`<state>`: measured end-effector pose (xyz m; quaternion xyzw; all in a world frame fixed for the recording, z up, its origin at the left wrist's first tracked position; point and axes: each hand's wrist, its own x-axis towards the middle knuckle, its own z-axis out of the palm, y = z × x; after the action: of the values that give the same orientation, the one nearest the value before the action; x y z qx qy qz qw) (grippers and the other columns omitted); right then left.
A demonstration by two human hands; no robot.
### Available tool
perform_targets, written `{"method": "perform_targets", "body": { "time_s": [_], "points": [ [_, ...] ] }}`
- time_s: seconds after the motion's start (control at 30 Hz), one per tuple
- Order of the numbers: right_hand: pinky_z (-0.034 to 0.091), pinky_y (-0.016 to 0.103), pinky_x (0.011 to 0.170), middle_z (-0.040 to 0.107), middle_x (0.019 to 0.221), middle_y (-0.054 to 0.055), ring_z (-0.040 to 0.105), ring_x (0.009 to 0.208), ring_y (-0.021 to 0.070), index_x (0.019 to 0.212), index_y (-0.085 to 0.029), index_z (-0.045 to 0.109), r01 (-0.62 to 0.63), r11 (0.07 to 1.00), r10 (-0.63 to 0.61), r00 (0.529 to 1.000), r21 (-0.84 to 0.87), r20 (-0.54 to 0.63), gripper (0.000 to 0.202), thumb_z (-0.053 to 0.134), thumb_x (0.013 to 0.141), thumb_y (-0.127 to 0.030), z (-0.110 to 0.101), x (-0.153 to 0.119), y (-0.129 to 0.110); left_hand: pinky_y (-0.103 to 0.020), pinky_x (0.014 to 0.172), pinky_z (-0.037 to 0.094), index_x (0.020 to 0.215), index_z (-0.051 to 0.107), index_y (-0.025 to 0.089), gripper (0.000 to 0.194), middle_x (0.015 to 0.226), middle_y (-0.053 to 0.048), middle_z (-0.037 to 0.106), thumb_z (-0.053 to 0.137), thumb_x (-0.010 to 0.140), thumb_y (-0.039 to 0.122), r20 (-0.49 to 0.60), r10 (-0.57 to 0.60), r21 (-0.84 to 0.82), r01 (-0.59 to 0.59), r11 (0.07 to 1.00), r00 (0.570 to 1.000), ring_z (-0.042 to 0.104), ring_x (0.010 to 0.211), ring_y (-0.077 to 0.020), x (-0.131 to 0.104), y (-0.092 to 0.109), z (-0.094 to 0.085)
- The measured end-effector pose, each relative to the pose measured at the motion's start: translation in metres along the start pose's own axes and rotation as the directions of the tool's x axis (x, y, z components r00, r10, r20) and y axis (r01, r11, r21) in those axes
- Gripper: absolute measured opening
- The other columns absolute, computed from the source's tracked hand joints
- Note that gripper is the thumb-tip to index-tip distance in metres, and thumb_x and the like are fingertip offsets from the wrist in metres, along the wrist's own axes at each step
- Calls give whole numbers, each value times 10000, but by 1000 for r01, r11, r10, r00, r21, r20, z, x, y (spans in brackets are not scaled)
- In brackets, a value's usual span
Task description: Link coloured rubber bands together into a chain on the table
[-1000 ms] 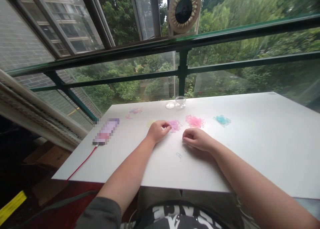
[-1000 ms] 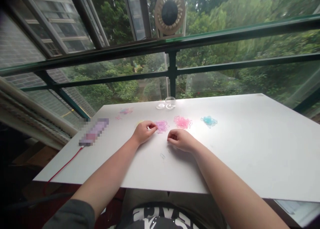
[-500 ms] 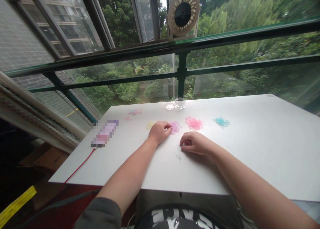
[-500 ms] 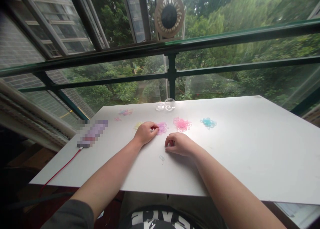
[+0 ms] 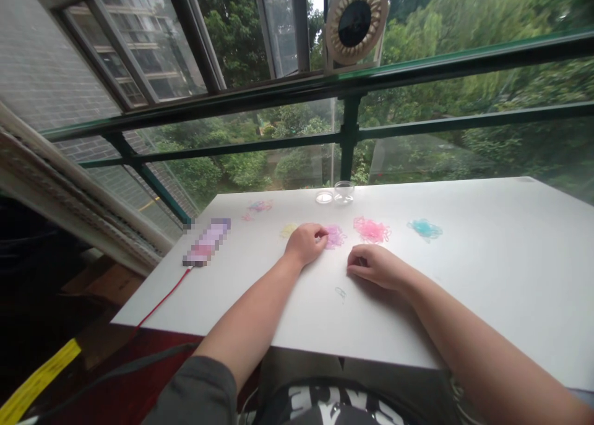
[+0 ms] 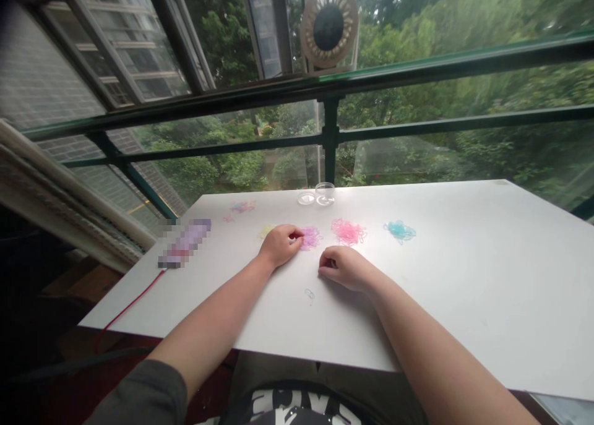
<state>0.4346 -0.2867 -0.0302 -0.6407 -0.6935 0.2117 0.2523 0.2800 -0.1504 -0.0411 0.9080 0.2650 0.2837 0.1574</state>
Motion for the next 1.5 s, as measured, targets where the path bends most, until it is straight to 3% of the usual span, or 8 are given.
{"method": "perform_targets", "body": {
  "time_s": [0.83, 1.2, 1.5],
  "points": [
    [296, 222, 480, 500, 551, -20, 421, 509, 105, 666, -178, 550, -52, 997, 54, 998, 63, -31, 105, 517, 709, -268, 3, 1, 4, -294, 778, 409, 763, 622, 173, 101, 807, -40, 643, 549, 747, 240, -31, -16, 11, 16, 1000, 999, 541, 778, -161, 1, 2, 1],
    [302, 212, 477, 518, 570, -22, 425, 512, 97, 674, -184, 540, -40, 996, 43, 998, 74, -46, 75, 503, 717, -234, 2, 0, 1, -285, 740, 415, 727, 629, 177, 99, 762, -30, 638, 556, 730, 245, 35, 41, 68, -43, 997, 999, 540, 748, -161, 30, 1, -4],
    [323, 210, 479, 506, 558, -27, 442, 512, 94, 694, -177, 546, -41, 979, 57, 996, 200, -74, 69, 497, 724, -217, 1, 0, -1, -287, 787, 417, 759, 662, 189, 182, 779, -39, 641, 495, 776, 258, 3, 34, 38, -34, 999, 999, 557, 791, -165, 17, -1, -2]
  ]
}}
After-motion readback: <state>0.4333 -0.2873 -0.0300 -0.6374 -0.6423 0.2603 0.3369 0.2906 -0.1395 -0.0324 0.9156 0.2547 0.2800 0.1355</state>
